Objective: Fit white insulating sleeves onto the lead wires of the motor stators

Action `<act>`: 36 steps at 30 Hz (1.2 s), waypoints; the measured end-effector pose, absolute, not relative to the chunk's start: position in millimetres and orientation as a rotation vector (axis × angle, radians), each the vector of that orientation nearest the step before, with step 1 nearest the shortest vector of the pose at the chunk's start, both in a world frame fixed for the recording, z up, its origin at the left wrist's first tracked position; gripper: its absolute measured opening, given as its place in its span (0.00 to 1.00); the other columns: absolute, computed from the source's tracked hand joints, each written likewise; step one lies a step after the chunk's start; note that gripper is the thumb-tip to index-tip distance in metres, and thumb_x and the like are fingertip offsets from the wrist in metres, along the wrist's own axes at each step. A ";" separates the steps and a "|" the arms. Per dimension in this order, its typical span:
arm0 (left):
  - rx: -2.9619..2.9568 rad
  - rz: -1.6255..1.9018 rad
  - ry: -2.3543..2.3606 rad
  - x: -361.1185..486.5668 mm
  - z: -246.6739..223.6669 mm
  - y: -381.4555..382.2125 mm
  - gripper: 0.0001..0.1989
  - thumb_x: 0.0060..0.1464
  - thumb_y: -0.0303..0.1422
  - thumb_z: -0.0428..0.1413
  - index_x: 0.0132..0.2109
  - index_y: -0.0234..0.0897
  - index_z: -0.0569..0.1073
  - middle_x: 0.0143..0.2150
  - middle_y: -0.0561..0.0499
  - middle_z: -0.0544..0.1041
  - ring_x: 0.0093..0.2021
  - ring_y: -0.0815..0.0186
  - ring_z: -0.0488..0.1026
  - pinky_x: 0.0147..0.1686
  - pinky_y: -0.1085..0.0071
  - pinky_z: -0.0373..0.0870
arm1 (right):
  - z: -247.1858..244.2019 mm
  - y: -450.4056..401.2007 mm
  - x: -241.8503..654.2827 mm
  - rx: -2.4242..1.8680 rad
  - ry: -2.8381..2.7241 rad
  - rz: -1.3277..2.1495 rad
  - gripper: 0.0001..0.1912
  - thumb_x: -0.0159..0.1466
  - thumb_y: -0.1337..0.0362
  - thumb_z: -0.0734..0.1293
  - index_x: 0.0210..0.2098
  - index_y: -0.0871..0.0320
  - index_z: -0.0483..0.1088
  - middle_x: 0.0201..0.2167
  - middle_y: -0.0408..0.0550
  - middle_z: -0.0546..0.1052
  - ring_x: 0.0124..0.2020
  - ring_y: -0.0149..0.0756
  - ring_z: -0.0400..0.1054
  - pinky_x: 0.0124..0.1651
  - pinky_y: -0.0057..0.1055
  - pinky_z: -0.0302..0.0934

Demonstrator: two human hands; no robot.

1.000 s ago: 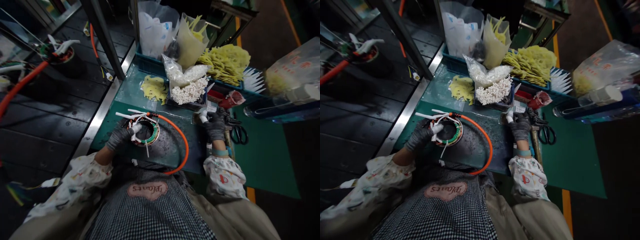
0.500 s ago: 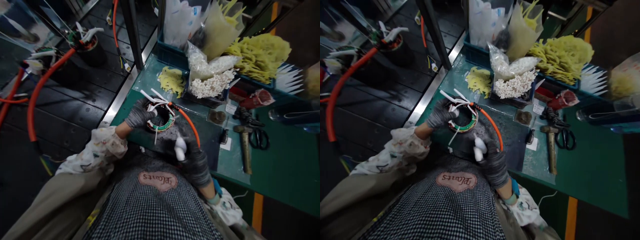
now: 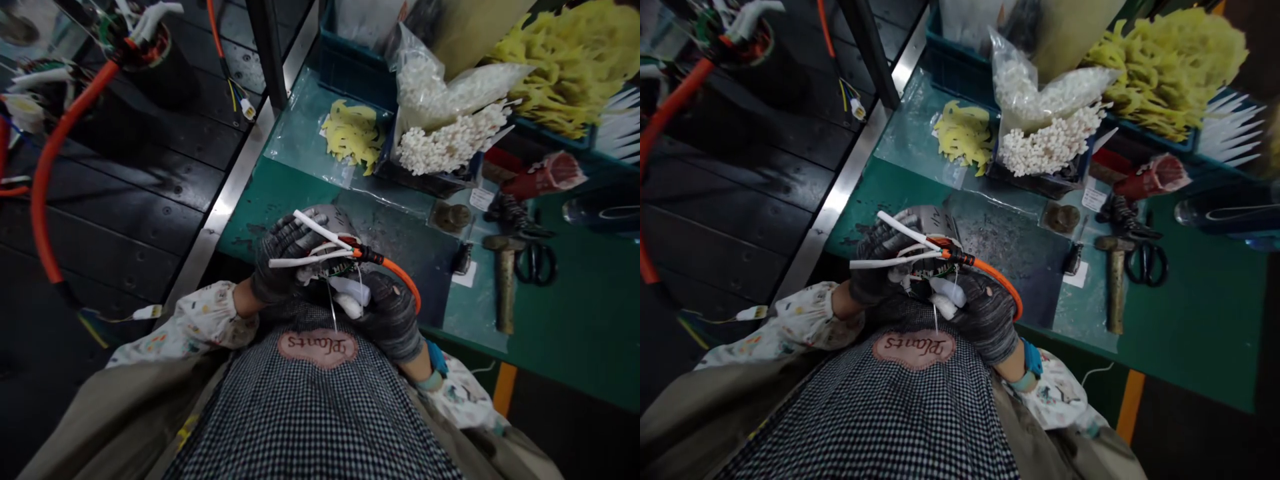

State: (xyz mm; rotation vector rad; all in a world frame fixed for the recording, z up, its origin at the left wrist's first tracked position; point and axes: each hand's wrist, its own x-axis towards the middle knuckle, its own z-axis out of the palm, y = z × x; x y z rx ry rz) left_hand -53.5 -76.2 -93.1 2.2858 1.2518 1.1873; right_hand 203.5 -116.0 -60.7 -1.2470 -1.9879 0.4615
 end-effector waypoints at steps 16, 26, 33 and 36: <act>2.568 0.982 1.211 -21.9 -60.2 -42.9 0.24 0.83 0.45 0.49 0.74 0.42 0.75 0.71 0.42 0.83 0.76 0.51 0.77 0.77 0.52 0.72 | -43.3 -108.2 231.1 -1.336 -2.055 0.331 0.13 0.75 0.61 0.74 0.58 0.49 0.84 0.56 0.51 0.90 0.57 0.54 0.88 0.58 0.48 0.88; 2.281 0.755 1.237 19.6 -33.5 -0.3 0.20 0.77 0.50 0.56 0.59 0.44 0.85 0.63 0.41 0.86 0.68 0.41 0.82 0.72 0.45 0.76 | -42.9 -99.4 247.9 -1.376 -1.976 0.342 0.21 0.74 0.63 0.76 0.65 0.39 0.81 0.59 0.43 0.88 0.59 0.52 0.86 0.63 0.47 0.85; 2.307 0.554 1.289 40.7 -23.2 26.5 0.22 0.77 0.49 0.55 0.52 0.39 0.87 0.49 0.39 0.87 0.53 0.41 0.86 0.63 0.43 0.81 | -61.3 -78.1 255.2 -1.614 -1.959 0.069 0.13 0.76 0.49 0.74 0.53 0.47 0.86 0.43 0.49 0.89 0.38 0.47 0.85 0.45 0.43 0.83; 2.354 0.510 1.360 46.5 -19.6 32.9 0.20 0.77 0.48 0.55 0.47 0.41 0.87 0.45 0.41 0.87 0.46 0.45 0.86 0.55 0.45 0.84 | -65.3 -75.8 253.0 -1.690 -1.910 0.137 0.15 0.76 0.47 0.74 0.51 0.48 0.86 0.40 0.51 0.88 0.38 0.46 0.83 0.46 0.43 0.82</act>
